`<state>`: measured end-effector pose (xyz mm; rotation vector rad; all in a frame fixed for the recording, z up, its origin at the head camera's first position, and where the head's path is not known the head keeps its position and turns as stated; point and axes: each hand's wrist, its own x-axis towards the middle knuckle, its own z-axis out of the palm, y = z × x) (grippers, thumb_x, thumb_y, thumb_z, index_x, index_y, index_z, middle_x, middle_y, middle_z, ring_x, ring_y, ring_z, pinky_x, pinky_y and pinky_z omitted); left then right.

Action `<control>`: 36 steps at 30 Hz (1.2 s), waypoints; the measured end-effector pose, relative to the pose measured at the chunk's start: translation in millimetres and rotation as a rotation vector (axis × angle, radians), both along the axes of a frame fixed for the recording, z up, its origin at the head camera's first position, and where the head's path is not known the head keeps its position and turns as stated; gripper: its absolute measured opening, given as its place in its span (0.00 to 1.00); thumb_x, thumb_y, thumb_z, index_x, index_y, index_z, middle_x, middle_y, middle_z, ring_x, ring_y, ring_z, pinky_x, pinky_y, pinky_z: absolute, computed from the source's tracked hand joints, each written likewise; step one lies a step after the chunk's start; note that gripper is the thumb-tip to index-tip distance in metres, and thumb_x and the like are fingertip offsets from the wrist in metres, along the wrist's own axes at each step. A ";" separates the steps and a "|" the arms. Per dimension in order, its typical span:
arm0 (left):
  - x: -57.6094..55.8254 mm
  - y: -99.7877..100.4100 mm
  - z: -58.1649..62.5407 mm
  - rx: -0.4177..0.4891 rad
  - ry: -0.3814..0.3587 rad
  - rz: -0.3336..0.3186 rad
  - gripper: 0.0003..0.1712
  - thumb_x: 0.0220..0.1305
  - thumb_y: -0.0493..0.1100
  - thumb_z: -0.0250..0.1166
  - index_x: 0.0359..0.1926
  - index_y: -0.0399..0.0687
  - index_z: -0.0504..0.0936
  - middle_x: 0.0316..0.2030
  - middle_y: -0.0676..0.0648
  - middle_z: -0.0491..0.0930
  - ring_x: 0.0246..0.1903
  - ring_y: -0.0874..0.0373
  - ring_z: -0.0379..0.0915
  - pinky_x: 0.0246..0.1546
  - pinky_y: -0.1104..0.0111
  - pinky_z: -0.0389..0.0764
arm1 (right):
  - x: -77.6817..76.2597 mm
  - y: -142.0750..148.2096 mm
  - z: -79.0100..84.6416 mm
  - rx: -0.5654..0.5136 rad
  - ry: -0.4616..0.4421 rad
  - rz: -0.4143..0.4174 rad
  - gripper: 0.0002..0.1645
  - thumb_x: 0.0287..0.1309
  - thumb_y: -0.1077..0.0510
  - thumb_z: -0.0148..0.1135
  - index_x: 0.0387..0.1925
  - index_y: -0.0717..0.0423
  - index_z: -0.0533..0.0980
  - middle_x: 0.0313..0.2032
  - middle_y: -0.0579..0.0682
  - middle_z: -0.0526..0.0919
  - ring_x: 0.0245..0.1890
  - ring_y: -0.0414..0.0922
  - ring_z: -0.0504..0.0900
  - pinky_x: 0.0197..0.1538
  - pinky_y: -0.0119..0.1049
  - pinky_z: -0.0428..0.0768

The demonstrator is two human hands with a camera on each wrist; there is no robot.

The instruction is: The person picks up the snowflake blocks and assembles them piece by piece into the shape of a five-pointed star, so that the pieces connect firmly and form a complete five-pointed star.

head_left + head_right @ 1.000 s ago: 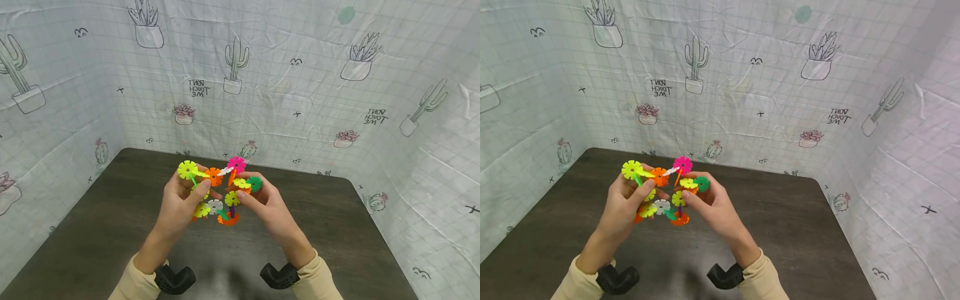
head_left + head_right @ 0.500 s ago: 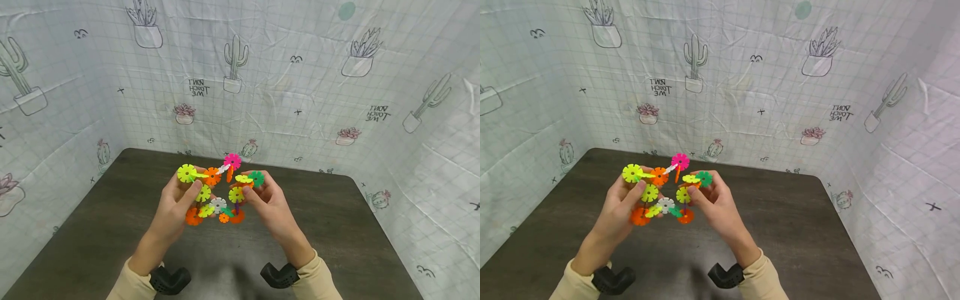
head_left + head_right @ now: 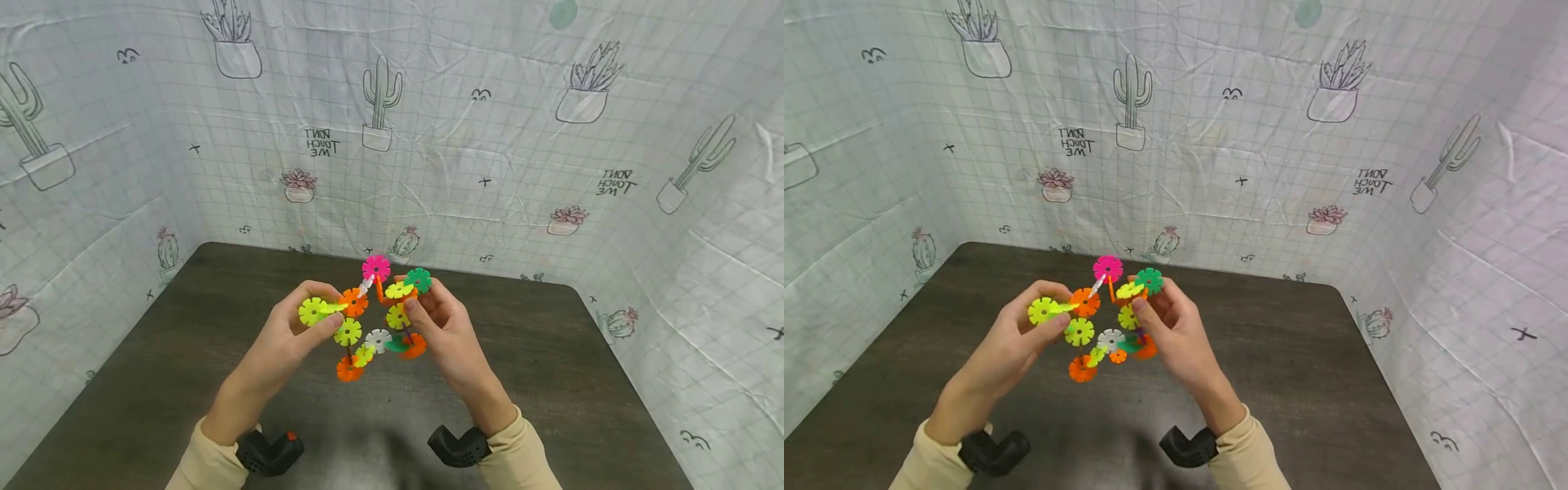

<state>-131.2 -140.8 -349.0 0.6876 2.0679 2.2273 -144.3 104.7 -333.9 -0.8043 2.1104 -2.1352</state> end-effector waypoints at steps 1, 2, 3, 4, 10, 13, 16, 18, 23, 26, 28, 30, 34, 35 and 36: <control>-0.7 -0.5 0.2 -0.020 -0.008 0.000 0.16 0.72 0.39 0.59 0.57 0.38 0.70 0.53 0.42 0.71 0.41 0.55 0.74 0.45 0.63 0.79 | 0.1 0.4 -0.1 0.005 -0.001 0.002 0.23 0.77 0.57 0.52 0.68 0.60 0.67 0.50 0.49 0.81 0.43 0.42 0.82 0.41 0.35 0.86; -1.2 -0.8 0.6 -0.039 -0.007 -0.002 0.15 0.73 0.39 0.59 0.56 0.37 0.71 0.54 0.42 0.69 0.44 0.52 0.73 0.46 0.61 0.79 | 0.2 0.9 -0.5 0.010 -0.002 0.003 0.23 0.77 0.57 0.52 0.67 0.61 0.67 0.50 0.48 0.81 0.43 0.42 0.82 0.41 0.35 0.86; -1.7 -1.2 1.1 -0.055 -0.011 -0.004 0.15 0.73 0.40 0.58 0.55 0.37 0.71 0.55 0.41 0.70 0.48 0.50 0.72 0.48 0.59 0.79 | 0.3 1.2 -0.9 0.015 -0.002 0.008 0.22 0.77 0.57 0.52 0.67 0.60 0.67 0.50 0.48 0.81 0.43 0.42 0.81 0.41 0.35 0.86; -2.2 -1.4 1.9 -0.072 -0.015 -0.010 0.15 0.73 0.41 0.58 0.54 0.37 0.71 0.55 0.40 0.71 0.52 0.48 0.72 0.51 0.57 0.79 | 0.6 1.4 -1.3 0.022 0.001 0.010 0.22 0.77 0.57 0.52 0.66 0.61 0.68 0.48 0.48 0.81 0.42 0.41 0.81 0.39 0.34 0.85; -3.5 1.2 9.3 -0.167 -0.053 -0.066 0.17 0.71 0.45 0.64 0.54 0.43 0.73 0.50 0.40 0.79 0.49 0.46 0.79 0.48 0.58 0.81 | 1.2 2.5 -4.1 0.052 0.031 0.024 0.17 0.75 0.59 0.55 0.59 0.62 0.71 0.40 0.49 0.80 0.37 0.41 0.80 0.34 0.33 0.84; -3.1 4.2 12.9 -0.223 -0.063 -0.062 0.19 0.67 0.46 0.69 0.53 0.46 0.74 0.48 0.43 0.81 0.46 0.48 0.81 0.44 0.59 0.82 | 1.8 3.0 -5.2 0.062 0.042 0.014 0.15 0.74 0.59 0.56 0.57 0.61 0.72 0.41 0.50 0.82 0.38 0.42 0.82 0.35 0.35 0.85; -3.6 7.6 15.2 -0.276 -0.063 -0.041 0.23 0.64 0.45 0.72 0.56 0.47 0.73 0.46 0.44 0.81 0.42 0.50 0.83 0.41 0.60 0.82 | 3.4 3.0 -6.3 0.078 0.043 -0.002 0.15 0.74 0.59 0.57 0.57 0.61 0.73 0.40 0.49 0.82 0.38 0.41 0.81 0.34 0.34 0.85; -4.4 9.7 16.6 -0.311 -0.076 -0.031 0.30 0.63 0.46 0.73 0.61 0.47 0.71 0.42 0.44 0.81 0.40 0.51 0.85 0.39 0.60 0.80 | 4.3 3.0 -7.1 0.079 0.041 0.001 0.16 0.73 0.59 0.57 0.58 0.60 0.73 0.41 0.48 0.82 0.38 0.41 0.81 0.34 0.34 0.85; -5.4 11.7 18.5 -0.349 -0.087 -0.034 0.34 0.65 0.48 0.71 0.67 0.40 0.70 0.45 0.41 0.80 0.42 0.52 0.84 0.37 0.63 0.80 | 5.5 3.1 -8.9 0.091 0.070 0.013 0.19 0.74 0.60 0.57 0.62 0.59 0.74 0.47 0.49 0.74 0.35 0.41 0.76 0.30 0.32 0.78; -5.6 13.4 16.7 -0.324 -0.045 -0.021 0.22 0.68 0.46 0.68 0.58 0.39 0.77 0.48 0.39 0.78 0.46 0.49 0.84 0.42 0.62 0.84 | 5.9 3.3 -9.9 0.096 0.083 0.013 0.20 0.73 0.61 0.57 0.63 0.58 0.74 0.46 0.49 0.71 0.30 0.41 0.71 0.27 0.33 0.73; -5.3 14.4 15.7 -0.296 -0.010 -0.017 0.18 0.69 0.45 0.67 0.55 0.41 0.78 0.49 0.40 0.79 0.47 0.49 0.85 0.46 0.60 0.85 | 6.0 3.6 -10.5 0.093 0.086 0.017 0.20 0.73 0.61 0.57 0.64 0.59 0.74 0.43 0.49 0.71 0.28 0.42 0.68 0.26 0.34 0.71; -5.0 14.9 14.6 -0.257 0.010 -0.026 0.15 0.69 0.43 0.67 0.53 0.43 0.78 0.46 0.41 0.79 0.44 0.50 0.85 0.44 0.61 0.86 | 6.2 3.8 -10.8 0.095 0.087 0.014 0.21 0.73 0.61 0.58 0.64 0.59 0.74 0.39 0.49 0.72 0.27 0.42 0.67 0.25 0.35 0.70; -3.7 13.2 14.0 -0.190 0.032 -0.061 0.15 0.70 0.41 0.66 0.54 0.44 0.78 0.46 0.42 0.84 0.44 0.51 0.86 0.46 0.62 0.86 | 6.8 4.2 -11.8 0.115 0.096 -0.018 0.20 0.72 0.60 0.59 0.62 0.58 0.74 0.33 0.50 0.75 0.27 0.43 0.69 0.25 0.35 0.71; -3.7 12.7 13.5 -0.175 0.033 -0.069 0.14 0.70 0.41 0.66 0.54 0.44 0.78 0.46 0.42 0.85 0.45 0.51 0.86 0.46 0.62 0.86 | 6.9 4.3 -12.1 0.119 0.098 -0.028 0.20 0.72 0.60 0.59 0.62 0.59 0.75 0.33 0.50 0.75 0.27 0.43 0.70 0.25 0.35 0.71; -4.0 12.4 13.0 -0.162 0.037 -0.080 0.14 0.70 0.41 0.66 0.55 0.44 0.78 0.46 0.42 0.85 0.45 0.51 0.86 0.47 0.62 0.86 | 7.0 4.4 -12.3 0.123 0.101 -0.038 0.19 0.72 0.60 0.59 0.61 0.59 0.75 0.32 0.51 0.76 0.27 0.44 0.71 0.25 0.34 0.71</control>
